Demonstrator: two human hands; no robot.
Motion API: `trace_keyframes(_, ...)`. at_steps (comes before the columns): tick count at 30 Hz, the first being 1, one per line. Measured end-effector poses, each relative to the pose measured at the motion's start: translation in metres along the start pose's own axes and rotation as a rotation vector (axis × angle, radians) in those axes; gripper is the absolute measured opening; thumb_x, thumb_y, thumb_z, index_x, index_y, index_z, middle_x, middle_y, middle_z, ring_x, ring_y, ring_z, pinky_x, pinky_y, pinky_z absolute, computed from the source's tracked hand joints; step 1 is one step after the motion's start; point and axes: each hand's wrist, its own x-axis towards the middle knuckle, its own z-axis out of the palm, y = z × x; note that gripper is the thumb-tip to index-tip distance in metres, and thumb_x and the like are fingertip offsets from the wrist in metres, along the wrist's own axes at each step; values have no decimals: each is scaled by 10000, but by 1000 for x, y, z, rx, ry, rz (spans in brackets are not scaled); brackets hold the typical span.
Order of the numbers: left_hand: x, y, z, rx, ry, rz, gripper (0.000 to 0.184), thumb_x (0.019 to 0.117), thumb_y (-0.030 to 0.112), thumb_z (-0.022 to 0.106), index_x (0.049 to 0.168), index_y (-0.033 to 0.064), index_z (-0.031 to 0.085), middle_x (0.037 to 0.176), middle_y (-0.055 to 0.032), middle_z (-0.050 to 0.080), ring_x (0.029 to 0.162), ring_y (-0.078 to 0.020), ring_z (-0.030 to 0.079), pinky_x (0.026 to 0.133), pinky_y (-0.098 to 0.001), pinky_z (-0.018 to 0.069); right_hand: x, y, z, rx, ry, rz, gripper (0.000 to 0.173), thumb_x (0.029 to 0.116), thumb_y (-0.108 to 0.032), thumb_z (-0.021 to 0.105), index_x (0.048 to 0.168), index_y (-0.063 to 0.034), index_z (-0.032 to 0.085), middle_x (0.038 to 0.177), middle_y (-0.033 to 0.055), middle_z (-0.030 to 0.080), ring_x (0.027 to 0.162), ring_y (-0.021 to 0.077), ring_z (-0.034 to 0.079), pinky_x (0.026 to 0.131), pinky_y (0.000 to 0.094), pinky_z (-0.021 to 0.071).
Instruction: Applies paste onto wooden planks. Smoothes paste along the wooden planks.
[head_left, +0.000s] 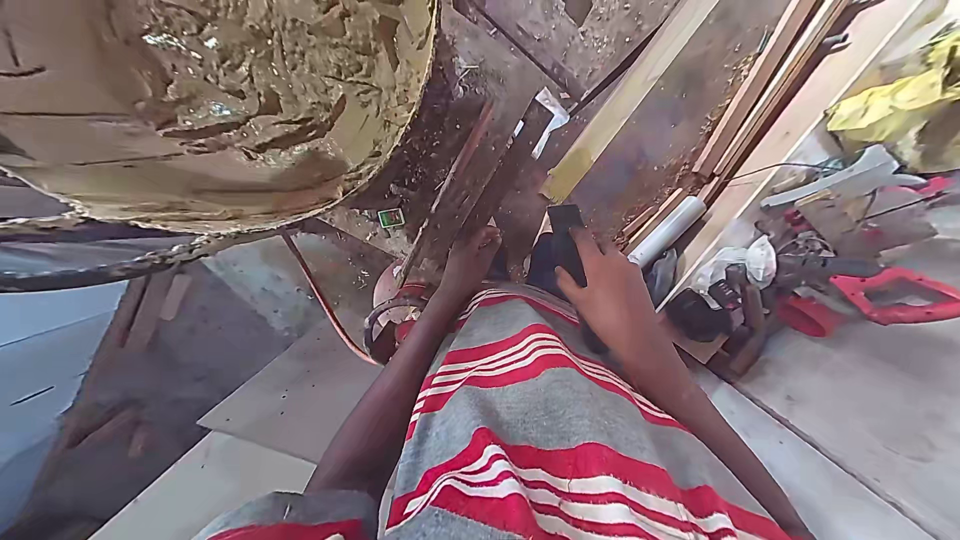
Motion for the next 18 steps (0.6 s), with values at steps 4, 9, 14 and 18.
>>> trace_keyframes(4, 1, -2, 1, 30, 12, 58, 360, 1088, 257, 501, 1296, -2, 639, 1248, -185, 683, 1162, -284, 659, 1030, -495, 506, 24, 38, 12, 110, 157, -157, 668, 971, -198, 708, 1566, -125, 413, 1331, 288, 573, 984, 448, 684, 797, 586, 581)
trace_keyframes(9, -6, 3, -4, 120, 10, -9, 348, 1095, 247, 479, 1294, 17, 648, 1181, -191, 701, 1098, -320, 679, 984, -566, 511, 81, 76, 59, 220, 426, -453, 576, 974, -127, 658, 1519, -79, 479, 1380, 306, 554, 1125, 454, 657, 856, 562, 588)
trace_keyframes(14, -13, 3, -9, 145, 44, -34, 338, 1089, 235, 471, 1277, 26, 658, 1179, -203, 695, 1103, -337, 675, 980, -583, 511, 99, 82, 81, 231, 518, -520, 548, 962, -110, 698, 1484, -77, 534, 1386, 321, 538, 1160, 468, 632, 905, 584, 562)
trace_keyframes(18, -9, 1, -7, 135, 51, -34, 335, 1083, 220, 485, 1289, 12, 649, 1238, -204, 680, 1154, -334, 660, 1016, -574, 497, 94, 102, 89, 173, 478, -483, 578, 938, -110, 714, 1489, -112, 541, 1355, 306, 560, 1062, 466, 667, 806, 579, 594)
